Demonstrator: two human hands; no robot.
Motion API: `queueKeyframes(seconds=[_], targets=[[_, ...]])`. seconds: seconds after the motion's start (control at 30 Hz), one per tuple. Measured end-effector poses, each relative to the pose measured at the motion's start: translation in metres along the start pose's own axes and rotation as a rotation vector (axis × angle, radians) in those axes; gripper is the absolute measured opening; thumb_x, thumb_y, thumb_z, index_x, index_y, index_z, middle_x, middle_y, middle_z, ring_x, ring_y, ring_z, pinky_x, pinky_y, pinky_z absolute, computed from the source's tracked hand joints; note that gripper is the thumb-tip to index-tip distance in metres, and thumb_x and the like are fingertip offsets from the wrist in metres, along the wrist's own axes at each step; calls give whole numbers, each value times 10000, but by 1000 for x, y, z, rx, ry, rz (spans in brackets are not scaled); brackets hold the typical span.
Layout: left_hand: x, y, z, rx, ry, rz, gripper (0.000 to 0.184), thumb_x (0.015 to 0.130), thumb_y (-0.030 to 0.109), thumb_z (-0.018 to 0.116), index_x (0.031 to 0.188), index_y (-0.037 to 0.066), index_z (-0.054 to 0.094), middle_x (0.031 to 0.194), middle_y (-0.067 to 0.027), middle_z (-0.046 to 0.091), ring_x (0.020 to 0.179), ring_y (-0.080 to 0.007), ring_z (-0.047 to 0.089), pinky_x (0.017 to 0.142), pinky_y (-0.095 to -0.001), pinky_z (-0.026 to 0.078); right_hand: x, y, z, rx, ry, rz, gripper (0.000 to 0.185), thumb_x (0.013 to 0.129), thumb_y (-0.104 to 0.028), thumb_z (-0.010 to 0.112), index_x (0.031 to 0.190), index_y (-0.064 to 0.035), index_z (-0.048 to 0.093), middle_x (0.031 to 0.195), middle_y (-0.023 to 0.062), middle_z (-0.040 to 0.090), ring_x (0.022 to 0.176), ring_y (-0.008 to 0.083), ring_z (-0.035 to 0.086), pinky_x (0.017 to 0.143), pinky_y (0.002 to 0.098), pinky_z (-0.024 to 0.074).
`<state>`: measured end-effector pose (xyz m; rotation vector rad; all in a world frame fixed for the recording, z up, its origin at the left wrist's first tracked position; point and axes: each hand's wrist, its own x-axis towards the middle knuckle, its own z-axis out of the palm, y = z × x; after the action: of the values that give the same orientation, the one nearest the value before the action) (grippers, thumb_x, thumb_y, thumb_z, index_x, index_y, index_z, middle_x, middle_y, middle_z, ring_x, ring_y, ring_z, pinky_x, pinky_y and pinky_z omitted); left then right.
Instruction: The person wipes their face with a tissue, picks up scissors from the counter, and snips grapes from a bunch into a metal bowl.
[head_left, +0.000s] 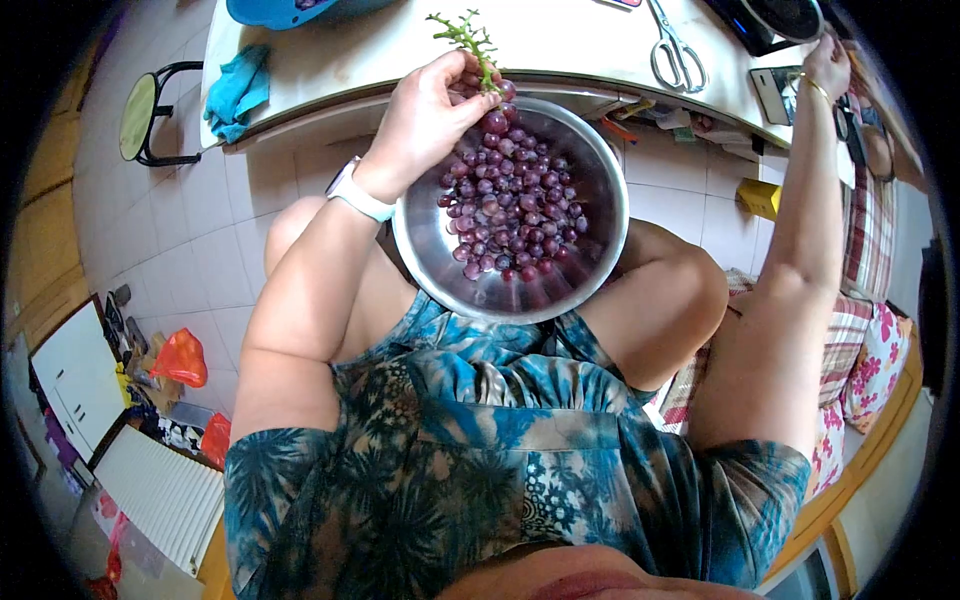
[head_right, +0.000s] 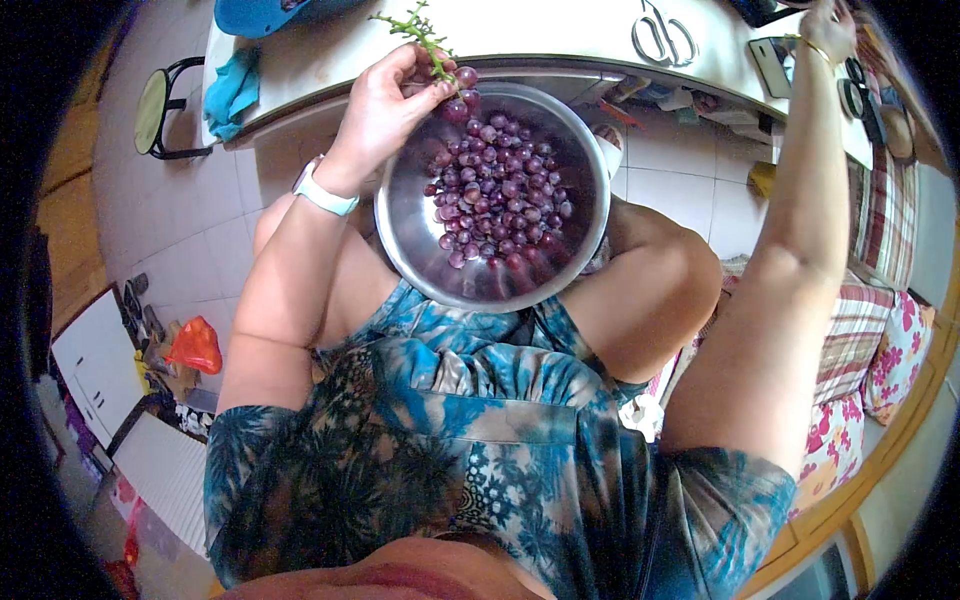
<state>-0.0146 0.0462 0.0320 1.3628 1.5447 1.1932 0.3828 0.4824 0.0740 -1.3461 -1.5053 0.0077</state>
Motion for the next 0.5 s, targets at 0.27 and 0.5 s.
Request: queueKeyframes(seconds=[0.27,0.5], targets=[[-1,-14,-4,-92,-38,-19,194,923,16,710,1094,-19,626,1022,-43,686,952,-100,660,885,-246,542,-185,-135,-28,-155,-752,-510,254,884,-147,662,1107,-24,655,998,227,682,962,393,658,848,445,523],[-1,-17,-7,-337,-66,-148,183,968,73,667,1122,-10,611,1067,-82,707,1002,-145,693,907,-267,557,-221,-117,-9,-397,-802,-286,227,885,-242,650,986,-42,613,986,253,629,904,441,623,835,500,507]])
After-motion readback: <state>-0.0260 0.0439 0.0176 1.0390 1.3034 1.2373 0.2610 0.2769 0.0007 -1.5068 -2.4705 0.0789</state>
